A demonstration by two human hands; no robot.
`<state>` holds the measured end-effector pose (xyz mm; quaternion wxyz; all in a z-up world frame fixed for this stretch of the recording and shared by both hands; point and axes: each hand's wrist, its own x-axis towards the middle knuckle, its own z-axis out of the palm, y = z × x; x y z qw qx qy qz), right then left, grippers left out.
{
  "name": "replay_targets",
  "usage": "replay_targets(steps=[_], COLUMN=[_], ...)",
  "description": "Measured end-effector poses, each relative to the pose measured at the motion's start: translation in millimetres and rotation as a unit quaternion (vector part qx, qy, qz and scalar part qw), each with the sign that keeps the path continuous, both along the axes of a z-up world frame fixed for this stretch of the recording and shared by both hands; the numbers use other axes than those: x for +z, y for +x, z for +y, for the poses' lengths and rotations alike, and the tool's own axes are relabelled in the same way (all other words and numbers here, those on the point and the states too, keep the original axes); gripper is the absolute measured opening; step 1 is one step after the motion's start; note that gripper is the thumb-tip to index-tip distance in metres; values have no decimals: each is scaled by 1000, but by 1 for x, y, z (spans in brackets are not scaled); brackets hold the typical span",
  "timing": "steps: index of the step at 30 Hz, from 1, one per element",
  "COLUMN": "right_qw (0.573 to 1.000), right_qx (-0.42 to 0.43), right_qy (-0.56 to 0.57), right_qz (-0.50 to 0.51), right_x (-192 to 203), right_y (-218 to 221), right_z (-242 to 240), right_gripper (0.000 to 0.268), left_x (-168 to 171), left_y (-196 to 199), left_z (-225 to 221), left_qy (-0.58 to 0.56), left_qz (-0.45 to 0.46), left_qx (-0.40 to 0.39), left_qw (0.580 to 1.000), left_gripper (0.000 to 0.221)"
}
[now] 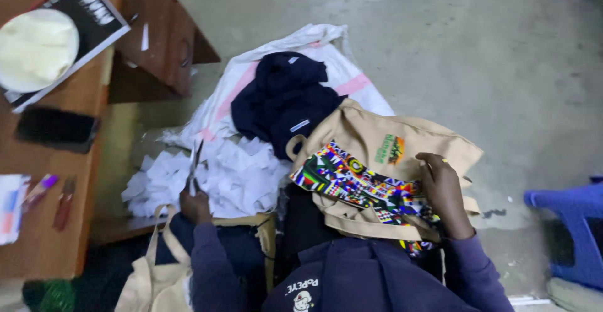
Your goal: Trimming loose threads from tote bags with scissors and folding dark blue garments for inspection.
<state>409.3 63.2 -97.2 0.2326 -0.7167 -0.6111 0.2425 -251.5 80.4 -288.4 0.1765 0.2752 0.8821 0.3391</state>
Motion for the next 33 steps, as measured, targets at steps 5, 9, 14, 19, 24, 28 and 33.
replay_targets(steps=[5, 9, 14, 19, 24, 28, 33], right_qw=[987, 975, 912, 941, 829, 731, 587], right_qx=[-88, -64, -159, -269, -191, -122, -144], right_qy=[-121, -179, -109, -94, 43, 129, 145], right_qz=[-63, 115, 363, 181, 524, 659, 783], right_x=[8, 32, -74, -65, -29, 0, 11], right_y=[49, 43, 94, 102, 82, 54, 42], right_z=[-20, -33, -23, -14, -14, 9, 8], right_gripper=[66, 85, 42, 56, 30, 20, 39], left_x=[35, -7, -1, 6, 53, 182, 134], left_y=[22, 6, -1, 5, 78, 210, 352], left_z=[9, 26, 27, 21, 16, 40, 35], left_qy=[29, -125, -120, -253, 146, 168, 190], left_qz=[57, 229, 136, 19, -429, -334, -359], left_qx=[-19, -65, -34, -75, -193, -349, -490], left_qw=[998, 963, 983, 964, 870, 859, 771], left_gripper=[31, 73, 92, 69, 26, 26, 11])
